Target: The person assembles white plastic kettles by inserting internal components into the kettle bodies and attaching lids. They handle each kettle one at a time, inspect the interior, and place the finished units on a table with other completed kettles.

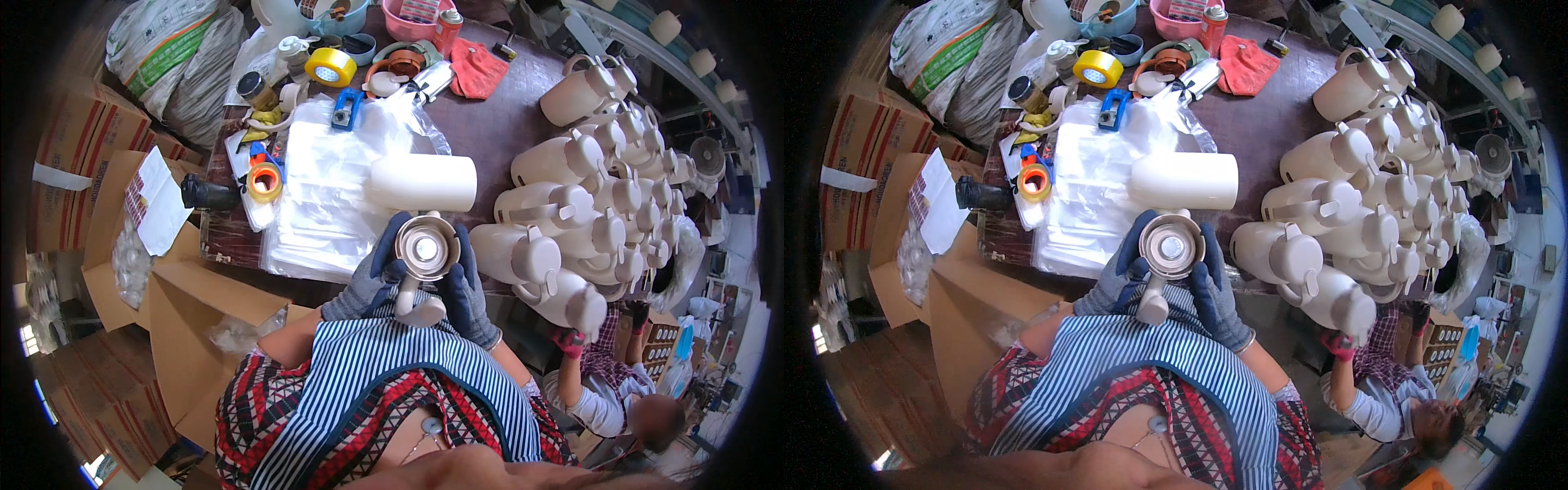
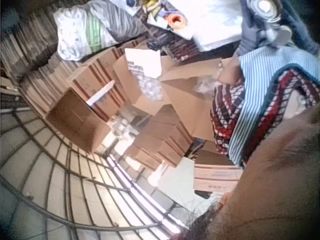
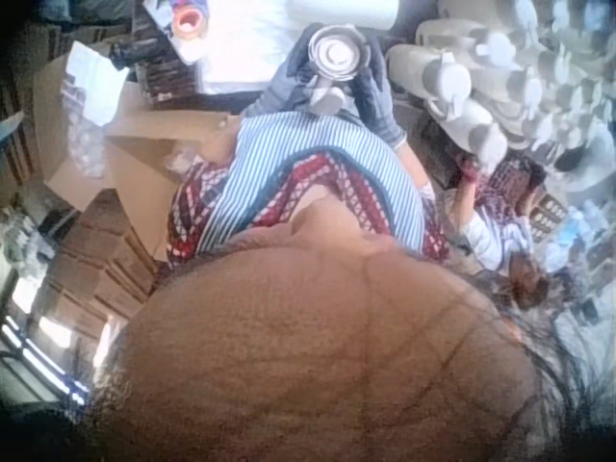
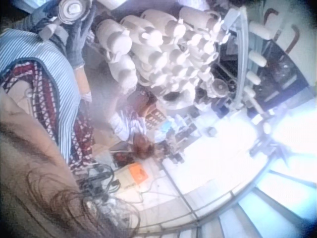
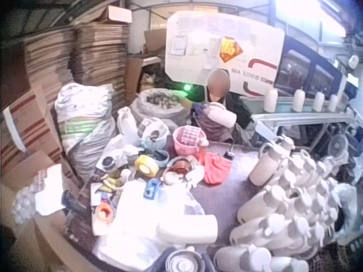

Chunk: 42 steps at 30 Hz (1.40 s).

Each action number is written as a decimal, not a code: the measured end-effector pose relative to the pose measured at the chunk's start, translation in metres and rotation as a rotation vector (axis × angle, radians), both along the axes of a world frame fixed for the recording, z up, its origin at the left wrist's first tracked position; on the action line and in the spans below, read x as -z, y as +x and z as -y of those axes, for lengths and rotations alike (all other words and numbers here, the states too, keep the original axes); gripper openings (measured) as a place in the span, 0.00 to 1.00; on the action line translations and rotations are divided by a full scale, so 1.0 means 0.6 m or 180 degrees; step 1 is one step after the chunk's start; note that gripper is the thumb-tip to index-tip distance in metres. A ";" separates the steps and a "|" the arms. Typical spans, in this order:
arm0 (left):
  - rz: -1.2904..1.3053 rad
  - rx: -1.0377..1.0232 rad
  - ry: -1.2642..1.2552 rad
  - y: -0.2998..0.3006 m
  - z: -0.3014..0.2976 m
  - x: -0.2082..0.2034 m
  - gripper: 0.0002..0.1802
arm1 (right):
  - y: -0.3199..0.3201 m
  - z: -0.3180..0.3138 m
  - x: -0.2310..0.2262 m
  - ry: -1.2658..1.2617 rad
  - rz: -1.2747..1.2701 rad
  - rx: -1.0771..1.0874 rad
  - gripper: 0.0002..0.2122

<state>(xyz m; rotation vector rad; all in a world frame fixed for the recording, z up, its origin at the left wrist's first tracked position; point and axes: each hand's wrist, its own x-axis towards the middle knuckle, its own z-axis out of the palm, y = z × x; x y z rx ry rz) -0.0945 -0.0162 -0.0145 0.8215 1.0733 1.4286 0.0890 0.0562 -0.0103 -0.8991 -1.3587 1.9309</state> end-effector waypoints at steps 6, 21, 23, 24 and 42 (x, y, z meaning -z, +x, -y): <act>-0.0544 -0.0227 0.0695 0.020 -0.040 0.035 0.51 | -0.002 -0.005 -0.012 -0.1282 -0.1073 0.0384 0.32; -0.2530 -0.2234 -0.0712 -0.109 -0.115 0.265 0.38 | 0.013 -0.036 0.012 -0.1606 -0.1567 0.0884 0.27; -0.1729 -0.1595 -0.0994 -0.125 -0.121 0.339 0.29 | 0.058 -0.062 0.063 -0.1744 -0.2658 -0.0015 0.28; -0.1535 -0.1640 -0.0775 -0.116 -0.137 0.338 0.26 | 0.072 -0.073 0.057 -0.1442 -0.2452 -0.0051 0.29; -0.5151 0.0661 0.0894 -0.046 -0.084 -0.037 0.08 | 0.073 -0.071 -0.122 0.0826 0.0413 0.1574 0.53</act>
